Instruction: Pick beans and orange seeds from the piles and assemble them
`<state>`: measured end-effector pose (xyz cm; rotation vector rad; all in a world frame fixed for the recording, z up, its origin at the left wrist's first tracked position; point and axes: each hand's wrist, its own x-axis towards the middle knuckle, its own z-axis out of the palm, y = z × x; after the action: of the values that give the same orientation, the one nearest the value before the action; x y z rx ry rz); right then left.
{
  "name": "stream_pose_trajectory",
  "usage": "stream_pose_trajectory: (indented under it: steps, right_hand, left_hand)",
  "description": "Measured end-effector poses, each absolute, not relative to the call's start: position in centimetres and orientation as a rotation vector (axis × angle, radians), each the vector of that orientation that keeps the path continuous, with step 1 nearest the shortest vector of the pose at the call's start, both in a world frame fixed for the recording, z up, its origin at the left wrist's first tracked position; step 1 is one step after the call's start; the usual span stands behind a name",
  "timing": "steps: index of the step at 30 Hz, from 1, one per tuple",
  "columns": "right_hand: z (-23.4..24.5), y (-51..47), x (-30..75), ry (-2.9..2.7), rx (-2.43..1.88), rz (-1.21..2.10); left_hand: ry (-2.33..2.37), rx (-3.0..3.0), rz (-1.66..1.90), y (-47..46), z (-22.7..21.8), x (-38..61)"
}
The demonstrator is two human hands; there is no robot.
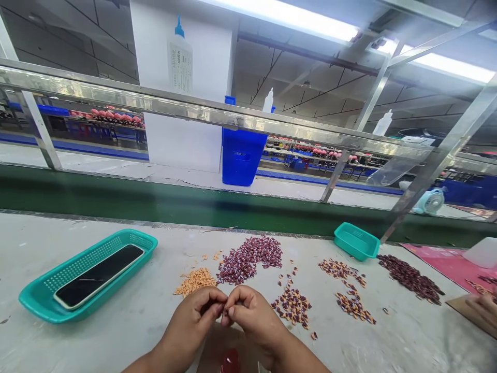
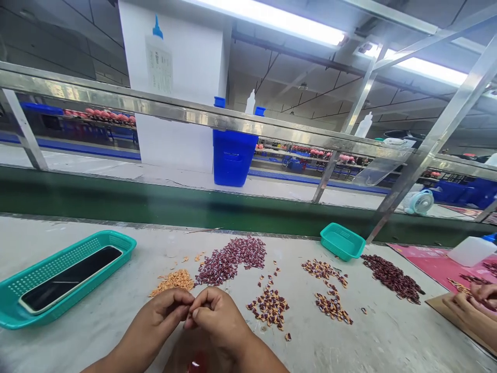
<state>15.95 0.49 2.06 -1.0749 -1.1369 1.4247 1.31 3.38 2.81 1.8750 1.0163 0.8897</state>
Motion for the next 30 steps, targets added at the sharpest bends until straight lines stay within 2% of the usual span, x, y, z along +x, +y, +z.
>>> stream_pose_trajectory:
  steps: [10,17,19,24,30]
  right_hand:
    - [1.4,-1.5,15.6,-1.018,-0.896,1.603]
    - [2.3,-3.1,15.7,-1.114,-0.983,1.587]
    - [1.9,-3.5,16.1,-1.242,-1.159,1.41]
    - [-0.2,-4.1,17.4,-1.667,-1.528,0.631]
    - [-1.4,-4.6,17.5,-1.847,-1.581,0.456]
  left_hand:
    - [0.685,1.251,0.564,2.3,3.9,0.6]
    - [0.681,1.218,0.503,1.0,3.4,0.1]
    - [0.706,1.18,0.544,0.8,2.6,0.1]
    - [0.852,0.992,0.66,0.3,-0.2,-0.1]
    - [0.841,0.894,0.741,-1.2,-1.9,0.0]
